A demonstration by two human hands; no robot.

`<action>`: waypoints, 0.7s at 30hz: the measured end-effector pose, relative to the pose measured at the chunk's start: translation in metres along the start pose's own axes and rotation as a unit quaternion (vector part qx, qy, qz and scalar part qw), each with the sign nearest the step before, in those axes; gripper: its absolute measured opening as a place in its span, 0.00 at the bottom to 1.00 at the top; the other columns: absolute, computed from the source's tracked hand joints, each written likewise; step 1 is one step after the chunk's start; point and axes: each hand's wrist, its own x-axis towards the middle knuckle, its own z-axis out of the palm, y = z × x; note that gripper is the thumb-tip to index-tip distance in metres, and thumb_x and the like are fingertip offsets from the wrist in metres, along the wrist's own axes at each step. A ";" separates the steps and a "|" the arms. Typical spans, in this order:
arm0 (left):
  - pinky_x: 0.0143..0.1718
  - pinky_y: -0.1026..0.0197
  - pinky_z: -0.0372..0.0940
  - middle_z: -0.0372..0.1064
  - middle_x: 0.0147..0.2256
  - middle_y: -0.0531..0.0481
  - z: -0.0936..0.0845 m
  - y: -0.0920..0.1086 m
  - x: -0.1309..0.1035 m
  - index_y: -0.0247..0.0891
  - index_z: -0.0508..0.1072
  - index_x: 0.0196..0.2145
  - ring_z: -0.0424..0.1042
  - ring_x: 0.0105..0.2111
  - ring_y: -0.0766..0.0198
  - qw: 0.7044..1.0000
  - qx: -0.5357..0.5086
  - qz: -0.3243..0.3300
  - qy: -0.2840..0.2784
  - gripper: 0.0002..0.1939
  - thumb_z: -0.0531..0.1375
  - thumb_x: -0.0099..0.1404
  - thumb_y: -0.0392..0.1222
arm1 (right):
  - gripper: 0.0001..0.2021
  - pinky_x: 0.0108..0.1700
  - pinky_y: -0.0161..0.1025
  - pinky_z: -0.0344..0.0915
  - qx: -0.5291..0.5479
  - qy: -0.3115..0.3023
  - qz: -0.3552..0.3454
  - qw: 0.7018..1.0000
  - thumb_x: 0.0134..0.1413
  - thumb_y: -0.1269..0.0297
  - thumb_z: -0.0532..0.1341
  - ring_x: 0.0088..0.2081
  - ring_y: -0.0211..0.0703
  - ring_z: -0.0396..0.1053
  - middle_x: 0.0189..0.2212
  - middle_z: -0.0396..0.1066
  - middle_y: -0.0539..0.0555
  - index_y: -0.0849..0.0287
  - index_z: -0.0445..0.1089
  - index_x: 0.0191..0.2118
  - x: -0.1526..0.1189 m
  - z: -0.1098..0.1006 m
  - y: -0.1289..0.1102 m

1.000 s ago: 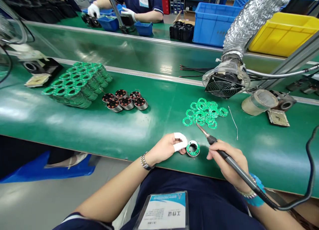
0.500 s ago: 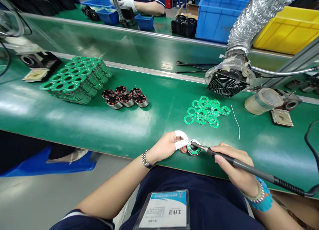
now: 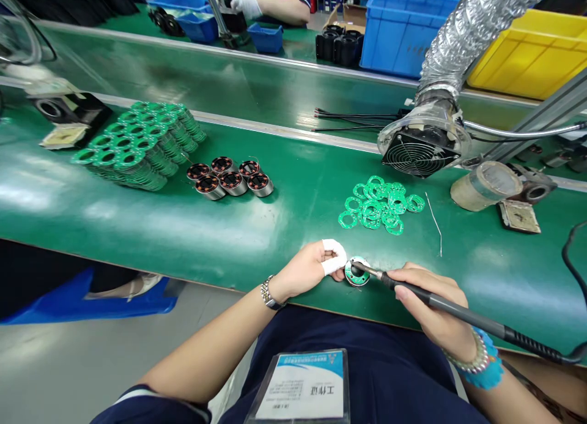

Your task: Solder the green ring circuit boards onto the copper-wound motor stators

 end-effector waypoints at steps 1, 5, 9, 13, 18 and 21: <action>0.31 0.64 0.65 0.68 0.22 0.52 0.000 0.000 0.000 0.33 0.67 0.29 0.69 0.24 0.68 1.000 0.002 0.000 0.000 0.08 0.60 0.58 0.42 | 0.08 0.32 0.37 0.67 -0.003 0.002 -0.002 1.000 0.52 0.71 0.59 0.29 0.39 0.70 0.28 0.73 0.52 0.57 0.72 0.38 0.000 -0.001 -0.001; 0.31 0.64 0.65 0.68 0.22 0.52 0.000 0.000 0.000 0.34 0.67 0.29 0.69 0.24 0.69 1.000 -0.002 0.002 0.000 0.08 0.60 0.58 0.42 | 0.08 0.30 0.37 0.68 0.006 0.015 -0.015 1.000 0.53 0.70 0.58 0.29 0.40 0.70 0.28 0.72 0.53 0.57 0.71 0.39 0.002 -0.003 -0.002; 0.30 0.64 0.64 0.68 0.22 0.52 0.001 0.000 0.000 0.33 0.67 0.29 0.69 0.24 0.69 1.000 -0.007 0.001 0.003 0.08 0.60 0.58 0.41 | 0.10 0.32 0.36 0.69 0.009 -0.010 -0.048 0.999 0.56 0.71 0.56 0.29 0.39 0.70 0.29 0.72 0.52 0.56 0.67 0.44 0.011 0.005 0.006; 0.30 0.64 0.64 0.67 0.22 0.53 0.001 -0.001 0.001 0.33 0.66 0.29 0.68 0.23 0.69 1.000 -0.008 0.009 0.000 0.07 0.59 0.57 0.40 | 0.13 0.45 0.41 0.68 -0.014 -0.106 -0.087 0.990 0.56 0.69 0.57 0.44 0.43 0.70 0.43 0.71 0.57 0.56 0.63 0.47 0.024 0.017 0.020; 0.31 0.64 0.64 0.67 0.23 0.53 0.001 -0.003 0.000 0.33 0.66 0.30 0.68 0.24 0.69 1.000 0.015 0.022 0.002 0.06 0.58 0.59 0.40 | 0.18 0.47 0.41 0.68 -0.016 -0.165 -0.081 0.983 0.53 0.69 0.60 0.45 0.42 0.70 0.45 0.70 0.56 0.56 0.60 0.50 0.031 0.022 0.027; 0.32 0.65 0.64 0.66 0.25 0.54 0.003 -0.003 -0.006 0.34 0.67 0.33 0.68 0.26 0.70 0.995 0.042 0.062 0.060 0.06 0.59 0.59 0.39 | 0.17 0.45 0.40 0.68 -0.023 -0.157 -0.075 0.984 0.54 0.68 0.60 0.43 0.42 0.71 0.44 0.70 0.56 0.57 0.61 0.50 0.031 0.020 0.024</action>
